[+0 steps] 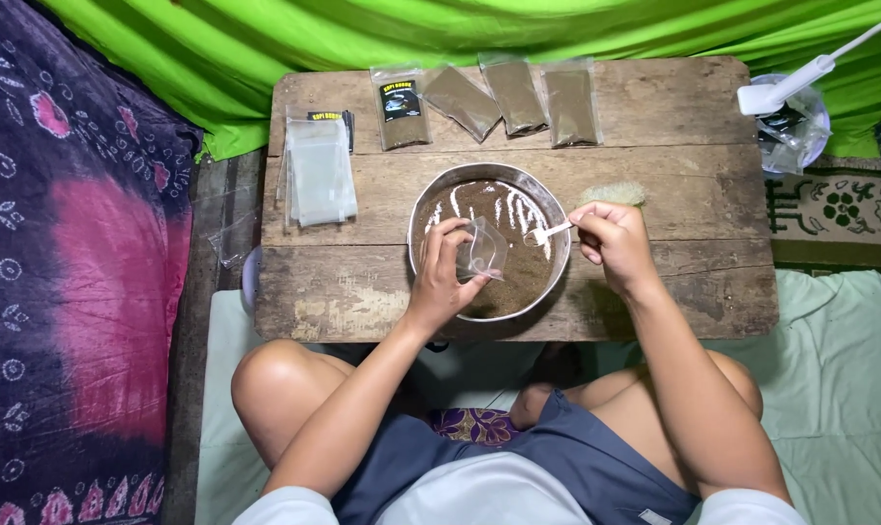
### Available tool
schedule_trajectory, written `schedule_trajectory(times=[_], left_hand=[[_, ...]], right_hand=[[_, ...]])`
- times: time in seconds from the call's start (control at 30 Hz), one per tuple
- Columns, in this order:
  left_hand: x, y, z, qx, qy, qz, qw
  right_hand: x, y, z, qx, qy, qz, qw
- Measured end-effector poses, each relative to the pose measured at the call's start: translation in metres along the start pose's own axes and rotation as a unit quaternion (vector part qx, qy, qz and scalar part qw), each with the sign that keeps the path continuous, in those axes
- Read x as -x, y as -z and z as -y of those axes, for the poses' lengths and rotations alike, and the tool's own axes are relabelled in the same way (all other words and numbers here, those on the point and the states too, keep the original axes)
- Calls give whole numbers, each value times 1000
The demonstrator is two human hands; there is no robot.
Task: Scooping coffee grounds from a bowl into a small plastic bag using a spoon.
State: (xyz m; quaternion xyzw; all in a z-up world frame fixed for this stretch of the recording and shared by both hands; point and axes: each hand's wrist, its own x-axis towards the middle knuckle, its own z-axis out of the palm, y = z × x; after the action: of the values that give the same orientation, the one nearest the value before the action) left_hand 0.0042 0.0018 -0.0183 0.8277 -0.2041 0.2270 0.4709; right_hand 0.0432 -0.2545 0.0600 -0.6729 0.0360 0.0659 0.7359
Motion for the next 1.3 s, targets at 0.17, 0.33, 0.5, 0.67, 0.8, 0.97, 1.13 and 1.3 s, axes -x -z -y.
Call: schedule_trajectory(times=[0.17,0.33,0.5,0.67,0.8,0.97,1.13,1.3], left_hand=[[-4,-2,-5,-8,-7,2,1000],[-5,-6,-8,-10,-18,7,1000],[-2,-4,-10,0,-17,-5,1000],[0,0,-19,21,-1,-19,1000],[4,0,-20,19,-18,-42,999],[8,3,-26,13,-31,-57,998],[12,3,-26,11,-37,-63,997],[15,6,-29,-3,-39,-74,997]], right_hand=[[20,-22,12,66,111,-5,992],[30,-35,28,337,317,79,883],[16,-13,-7,223,403,-30,887],[26,-14,10,113,332,-92,932],[28,-17,14,60,325,-103,938],[34,-17,13,47,327,-113,937],[30,-15,-1,75,325,-136,933],[-6,-8,-59,282,313,-146,895]])
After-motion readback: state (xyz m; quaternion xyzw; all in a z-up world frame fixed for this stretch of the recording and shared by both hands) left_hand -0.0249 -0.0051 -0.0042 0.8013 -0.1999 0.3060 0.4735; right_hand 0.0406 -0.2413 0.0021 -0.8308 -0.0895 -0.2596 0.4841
